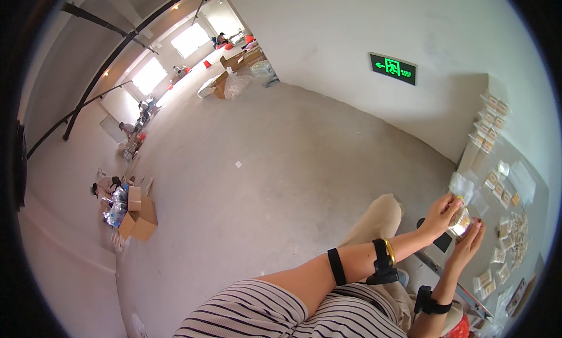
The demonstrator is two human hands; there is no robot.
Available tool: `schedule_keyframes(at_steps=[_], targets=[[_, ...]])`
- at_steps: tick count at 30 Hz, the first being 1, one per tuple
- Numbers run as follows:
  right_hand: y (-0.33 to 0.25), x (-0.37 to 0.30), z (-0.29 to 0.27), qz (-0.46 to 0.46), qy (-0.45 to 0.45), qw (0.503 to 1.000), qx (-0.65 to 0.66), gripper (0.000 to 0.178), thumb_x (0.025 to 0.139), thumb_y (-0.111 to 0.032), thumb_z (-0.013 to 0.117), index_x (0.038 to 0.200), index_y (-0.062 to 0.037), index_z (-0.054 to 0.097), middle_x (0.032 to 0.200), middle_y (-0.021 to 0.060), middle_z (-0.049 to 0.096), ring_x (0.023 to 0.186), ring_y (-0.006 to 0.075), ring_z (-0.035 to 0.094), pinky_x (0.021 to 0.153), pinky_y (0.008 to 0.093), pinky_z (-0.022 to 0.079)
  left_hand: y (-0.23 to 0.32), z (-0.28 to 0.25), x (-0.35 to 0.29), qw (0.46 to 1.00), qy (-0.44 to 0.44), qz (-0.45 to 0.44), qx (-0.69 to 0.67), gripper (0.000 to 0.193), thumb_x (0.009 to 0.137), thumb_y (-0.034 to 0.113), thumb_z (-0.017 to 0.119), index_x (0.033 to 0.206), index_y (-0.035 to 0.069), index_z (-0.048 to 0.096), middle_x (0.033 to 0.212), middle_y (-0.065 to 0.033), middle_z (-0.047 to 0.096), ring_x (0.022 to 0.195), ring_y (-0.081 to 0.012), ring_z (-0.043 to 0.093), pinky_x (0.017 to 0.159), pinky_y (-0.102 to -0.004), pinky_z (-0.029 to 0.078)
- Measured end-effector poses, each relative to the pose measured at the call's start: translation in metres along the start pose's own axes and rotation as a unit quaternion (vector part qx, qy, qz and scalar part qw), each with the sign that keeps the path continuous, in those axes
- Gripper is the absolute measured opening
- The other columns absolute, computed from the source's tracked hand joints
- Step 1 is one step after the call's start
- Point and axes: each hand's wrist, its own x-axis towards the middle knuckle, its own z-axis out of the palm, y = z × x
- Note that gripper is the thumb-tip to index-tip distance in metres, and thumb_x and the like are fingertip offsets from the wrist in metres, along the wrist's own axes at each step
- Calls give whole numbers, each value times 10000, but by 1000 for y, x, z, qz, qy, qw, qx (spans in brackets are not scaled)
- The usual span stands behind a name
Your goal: The person gathers loose cotton swabs on a table, aligns them into neat bundles, and places them into small clear plastic bags. The person then seals the bags and sets the finished packs aside.
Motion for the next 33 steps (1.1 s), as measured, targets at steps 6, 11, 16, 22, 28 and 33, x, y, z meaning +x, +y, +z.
schedule_keyframes(at_steps=[6, 11, 16, 22, 28, 33], targets=[[23, 13, -23, 30, 58, 988, 142, 440, 1078, -407, 600, 1371, -80, 605, 1208, 19, 660, 1071, 144, 669, 880, 310, 562, 6, 7, 1, 972, -65, -208, -85, 447, 1039, 553, 589, 1255, 166, 653, 1122, 12, 666, 979, -91, 631, 669, -289, 493], [-1, -7, -7, -71, 72, 992, -74, 304, 1117, -333, 533, 977, -88, 646, 784, -63, 521, 690, 53, 444, 575, 246, 362, 24, 3, -23, 977, -50, 55, 201, 397, 1103, 430, 550, 957, 64, 599, 816, 1, 601, 782, -65, 568, 686, -277, 485], [1, -3, -1, -137, 104, 985, -18, 299, 1127, -284, 512, 973, -49, 613, 754, -45, 504, 710, 59, 449, 600, 276, 404, 28, 9, -14, 950, -47, 162, 262, 281, 1115, 289, 557, 978, 52, 617, 701, 22, 553, 638, -40, 493, 547, -262, 404], [5, -11, -18, -71, 116, 990, 30, 283, 1140, -287, 509, 1012, -53, 605, 788, -62, 516, 700, 19, 424, 581, 219, 370, 33, 27, -29, 986, -75, -24, 148, 261, 1108, 276, 571, 1033, 50, 677, 642, 71, 474, 528, -12, 415, 447, -200, 357], [16, -8, -31, -88, 163, 983, -15, 293, 1133, -277, 532, 989, -37, 621, 778, -56, 524, 703, 27, 419, 584, 230, 367, 23, 27, -31, 971, -49, 39, 232, 330, 1107, 303, 580, 890, 54, 577, 643, 64, 488, 534, -15, 381, 463, -223, 318], [25, -2, -48, -38, 172, 984, 7, 326, 1117, -281, 557, 961, -2, 622, 769, 0, 593, 724, 78, 479, 648, 291, 449, 8, 25, -24, 966, 11, 93, 240, 361, 1097, 336, 598, 855, 69, 579, 576, 77, 421, 481, -14, 357, 438, -219, 301]])
